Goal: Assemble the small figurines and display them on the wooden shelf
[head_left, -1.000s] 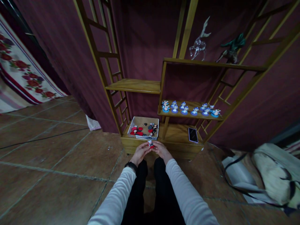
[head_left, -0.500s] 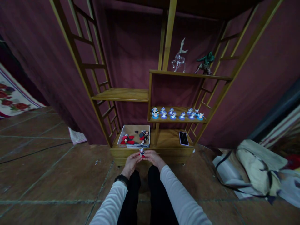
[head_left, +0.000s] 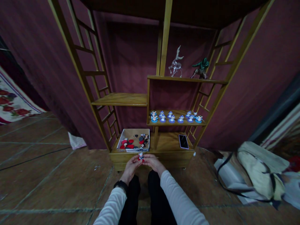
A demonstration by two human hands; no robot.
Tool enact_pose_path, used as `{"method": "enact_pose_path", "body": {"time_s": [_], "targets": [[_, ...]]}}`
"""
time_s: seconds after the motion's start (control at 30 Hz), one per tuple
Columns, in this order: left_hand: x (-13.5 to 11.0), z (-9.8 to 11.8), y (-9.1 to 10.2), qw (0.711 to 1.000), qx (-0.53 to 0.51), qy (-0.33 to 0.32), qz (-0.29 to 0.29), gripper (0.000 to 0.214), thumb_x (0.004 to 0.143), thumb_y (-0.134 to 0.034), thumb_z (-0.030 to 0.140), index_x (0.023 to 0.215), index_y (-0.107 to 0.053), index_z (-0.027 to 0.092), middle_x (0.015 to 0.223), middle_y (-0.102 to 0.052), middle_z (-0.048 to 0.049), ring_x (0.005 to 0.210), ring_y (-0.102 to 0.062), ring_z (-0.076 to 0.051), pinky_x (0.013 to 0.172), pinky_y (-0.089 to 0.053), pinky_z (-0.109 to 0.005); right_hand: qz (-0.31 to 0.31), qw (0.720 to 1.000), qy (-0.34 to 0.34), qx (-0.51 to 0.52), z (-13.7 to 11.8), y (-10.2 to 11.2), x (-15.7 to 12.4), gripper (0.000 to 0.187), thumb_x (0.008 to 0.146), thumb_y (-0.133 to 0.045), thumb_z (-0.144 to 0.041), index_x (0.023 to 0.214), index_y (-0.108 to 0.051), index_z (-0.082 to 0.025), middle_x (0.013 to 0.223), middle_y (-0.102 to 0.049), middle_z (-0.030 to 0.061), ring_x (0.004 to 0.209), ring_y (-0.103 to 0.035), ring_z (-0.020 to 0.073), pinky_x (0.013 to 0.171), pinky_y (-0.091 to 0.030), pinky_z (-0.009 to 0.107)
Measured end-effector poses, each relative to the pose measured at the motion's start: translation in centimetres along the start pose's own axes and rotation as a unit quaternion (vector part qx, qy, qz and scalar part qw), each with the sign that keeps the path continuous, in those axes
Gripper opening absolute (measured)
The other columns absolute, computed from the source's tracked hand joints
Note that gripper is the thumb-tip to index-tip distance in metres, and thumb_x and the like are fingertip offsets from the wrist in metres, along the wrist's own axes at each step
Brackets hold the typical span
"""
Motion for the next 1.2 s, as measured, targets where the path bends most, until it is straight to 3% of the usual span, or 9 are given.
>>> {"method": "enact_pose_path", "body": {"time_s": [0.2, 0.43, 0.77, 1.2], "targets": [[0.4, -0.3, -0.1, 1.0, 0.004, 0.004, 0.004, 0.042, 0.05, -0.08, 0.012, 0.089, -0.065, 0.012, 0.075, -0.07, -0.0069, 0.067, -0.065, -0.013, 0.067, -0.049, -0.022, 0.013, 1.0, -0.005, 0.007, -0.1, 0.4, 0.1, 0.036, 0.05, -0.078, -0.029, 0.081, -0.067, -0.016, 0.082, -0.069, 0.0056, 0.073, -0.064, 0.0167, 0.078, -0.047, 0.035], [0.3, -0.3, -0.3, 0.999, -0.033, 0.009, -0.002, 0.039, 0.053, -0.078, 0.009, 0.09, -0.065, 0.013, 0.078, -0.07, -0.0063, 0.069, -0.064, -0.012, 0.07, -0.049, -0.021, -0.027, 0.999, -0.002, 0.021, -0.4, 0.2, 0.0, 0.034, 0.056, -0.075, -0.028, 0.088, -0.066, -0.017, 0.089, -0.069, 0.0065, 0.083, -0.064, 0.0173, 0.082, -0.046, 0.034], [0.3, -0.3, 0.0, 0.999, -0.05, -0.007, 0.012, 0.053, 0.051, -0.078, 0.008, 0.101, -0.062, 0.013, 0.074, -0.069, -0.004, 0.069, -0.063, -0.012, 0.075, -0.047, -0.026, -0.017, 1.0, -0.012, 0.014, 0.1, 0.0, 0.6, 0.044, 0.057, -0.073, -0.022, 0.099, -0.063, -0.02, 0.098, -0.066, 0.0056, 0.092, -0.062, 0.018, 0.085, -0.045, 0.033], [0.6, -0.4, 0.0, 0.999, -0.035, -0.028, 0.014, 0.054, 0.049, -0.08, 0.013, 0.1, -0.062, 0.011, 0.077, -0.07, -0.0067, 0.07, -0.063, -0.014, 0.073, -0.046, -0.026, -0.015, 0.999, -0.024, 0.025, 0.8, 1.0, 0.9, 0.045, 0.058, -0.072, -0.023, 0.102, -0.062, -0.021, 0.097, -0.067, 0.0052, 0.087, -0.063, 0.0161, 0.084, -0.045, 0.032]]}}
Point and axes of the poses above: each hand's wrist, its own x-axis towards the middle knuckle, its own y-axis out of the back of the hand, z = x × y, the point moved 5 cm from there along x, towards the middle knuckle
